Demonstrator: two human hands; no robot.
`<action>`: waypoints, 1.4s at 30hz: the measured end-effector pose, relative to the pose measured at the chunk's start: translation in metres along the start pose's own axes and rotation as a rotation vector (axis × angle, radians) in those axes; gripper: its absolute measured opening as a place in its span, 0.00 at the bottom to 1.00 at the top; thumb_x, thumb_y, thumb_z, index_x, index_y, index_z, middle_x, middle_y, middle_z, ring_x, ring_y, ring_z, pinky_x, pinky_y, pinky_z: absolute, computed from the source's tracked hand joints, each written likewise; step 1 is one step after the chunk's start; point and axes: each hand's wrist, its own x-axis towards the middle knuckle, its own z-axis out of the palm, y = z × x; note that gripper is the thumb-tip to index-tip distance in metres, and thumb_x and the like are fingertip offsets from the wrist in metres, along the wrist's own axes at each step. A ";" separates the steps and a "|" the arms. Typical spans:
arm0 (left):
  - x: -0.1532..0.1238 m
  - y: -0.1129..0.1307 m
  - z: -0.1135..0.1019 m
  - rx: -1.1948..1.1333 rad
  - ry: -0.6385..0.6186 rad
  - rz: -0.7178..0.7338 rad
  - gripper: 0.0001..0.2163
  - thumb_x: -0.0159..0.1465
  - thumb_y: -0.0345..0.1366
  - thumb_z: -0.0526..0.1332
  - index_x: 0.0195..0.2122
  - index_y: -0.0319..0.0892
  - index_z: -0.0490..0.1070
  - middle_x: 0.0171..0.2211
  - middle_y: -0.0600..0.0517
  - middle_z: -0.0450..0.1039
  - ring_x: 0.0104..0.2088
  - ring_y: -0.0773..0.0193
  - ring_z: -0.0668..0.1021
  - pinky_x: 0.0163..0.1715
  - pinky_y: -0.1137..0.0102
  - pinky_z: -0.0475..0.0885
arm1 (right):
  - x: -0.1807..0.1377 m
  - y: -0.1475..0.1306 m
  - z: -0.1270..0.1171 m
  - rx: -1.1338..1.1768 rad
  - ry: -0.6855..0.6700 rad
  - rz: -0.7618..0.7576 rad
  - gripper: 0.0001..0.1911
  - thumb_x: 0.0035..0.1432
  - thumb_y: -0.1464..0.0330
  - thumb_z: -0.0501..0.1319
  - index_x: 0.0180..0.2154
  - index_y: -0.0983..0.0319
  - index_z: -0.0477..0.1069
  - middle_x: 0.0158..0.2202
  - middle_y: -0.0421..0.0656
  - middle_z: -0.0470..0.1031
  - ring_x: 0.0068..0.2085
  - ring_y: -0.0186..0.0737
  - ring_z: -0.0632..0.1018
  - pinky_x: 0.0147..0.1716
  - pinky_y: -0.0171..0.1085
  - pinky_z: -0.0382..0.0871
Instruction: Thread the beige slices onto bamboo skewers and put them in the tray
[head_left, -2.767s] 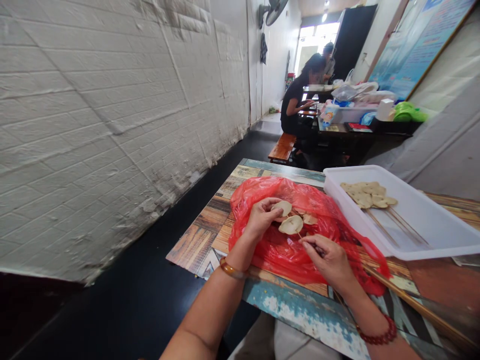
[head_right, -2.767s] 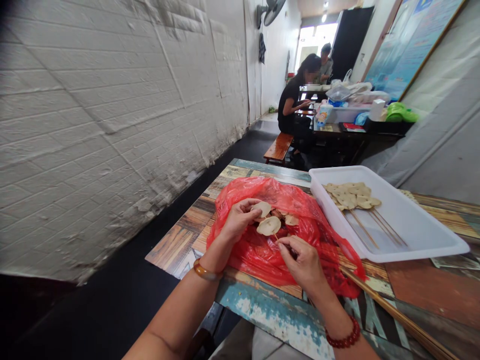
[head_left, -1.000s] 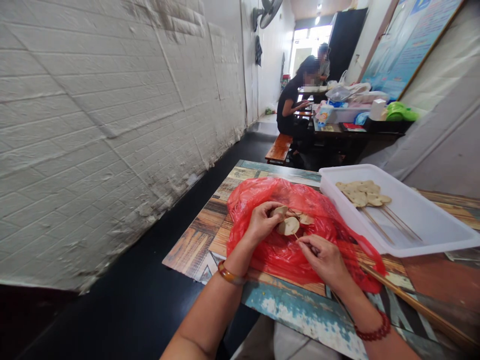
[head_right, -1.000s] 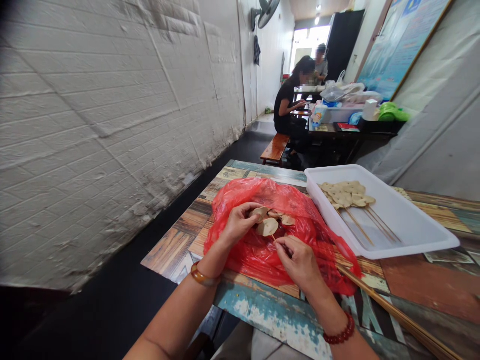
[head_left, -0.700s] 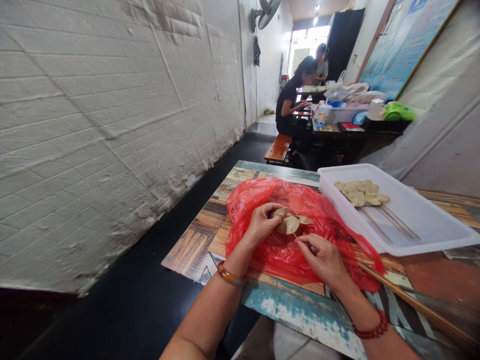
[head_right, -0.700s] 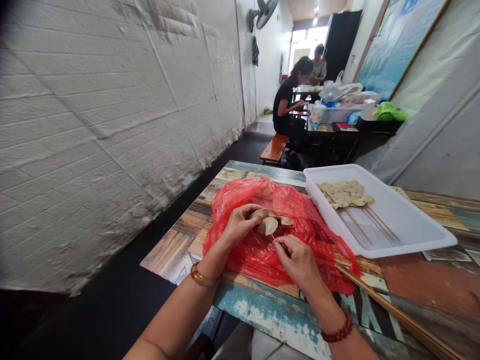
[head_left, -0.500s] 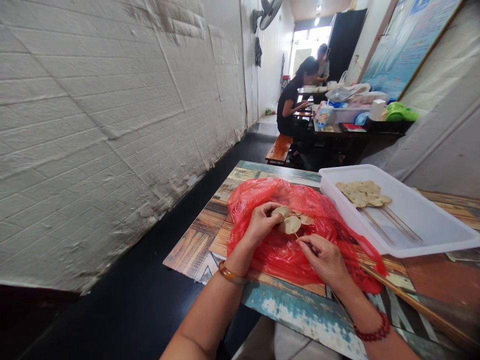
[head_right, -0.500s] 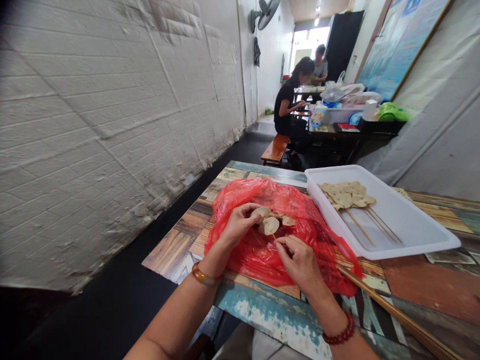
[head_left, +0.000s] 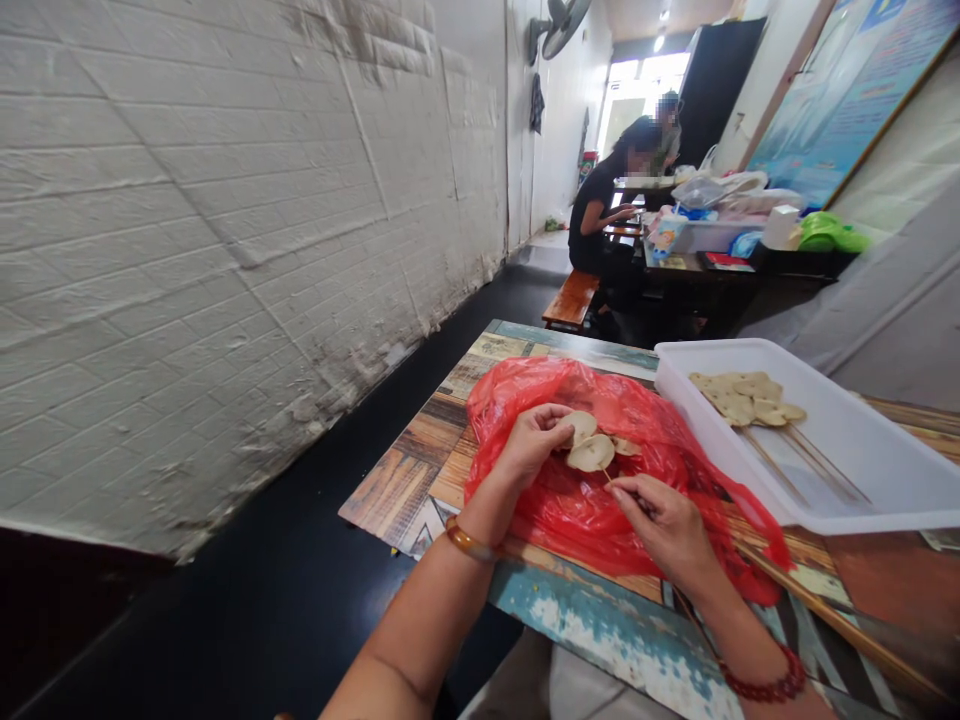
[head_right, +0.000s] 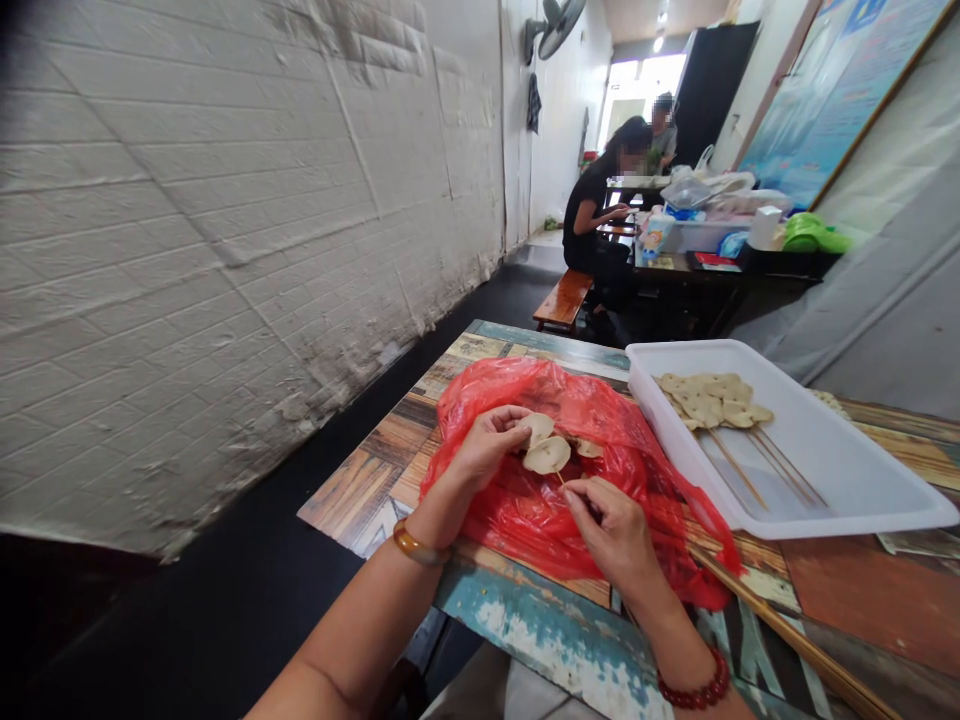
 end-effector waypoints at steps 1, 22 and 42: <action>0.000 -0.001 0.000 0.000 0.000 -0.002 0.16 0.47 0.38 0.69 0.35 0.35 0.73 0.29 0.50 0.74 0.25 0.70 0.73 0.28 0.74 0.66 | 0.000 0.000 0.000 0.003 0.002 -0.007 0.11 0.61 0.65 0.55 0.34 0.62 0.74 0.34 0.46 0.78 0.35 0.40 0.78 0.36 0.36 0.70; -0.002 -0.001 0.002 0.132 -0.077 -0.016 0.15 0.48 0.38 0.67 0.34 0.35 0.71 0.27 0.51 0.72 0.24 0.71 0.71 0.25 0.76 0.63 | -0.001 0.004 0.001 0.017 -0.013 -0.042 0.11 0.62 0.65 0.54 0.34 0.60 0.73 0.34 0.45 0.77 0.36 0.41 0.78 0.37 0.38 0.71; -0.003 0.002 0.005 0.146 -0.016 0.021 0.13 0.50 0.34 0.65 0.37 0.36 0.72 0.27 0.52 0.72 0.24 0.72 0.70 0.24 0.77 0.63 | 0.001 -0.004 0.001 0.006 0.008 0.036 0.12 0.61 0.63 0.54 0.33 0.61 0.73 0.31 0.44 0.78 0.33 0.40 0.78 0.33 0.36 0.70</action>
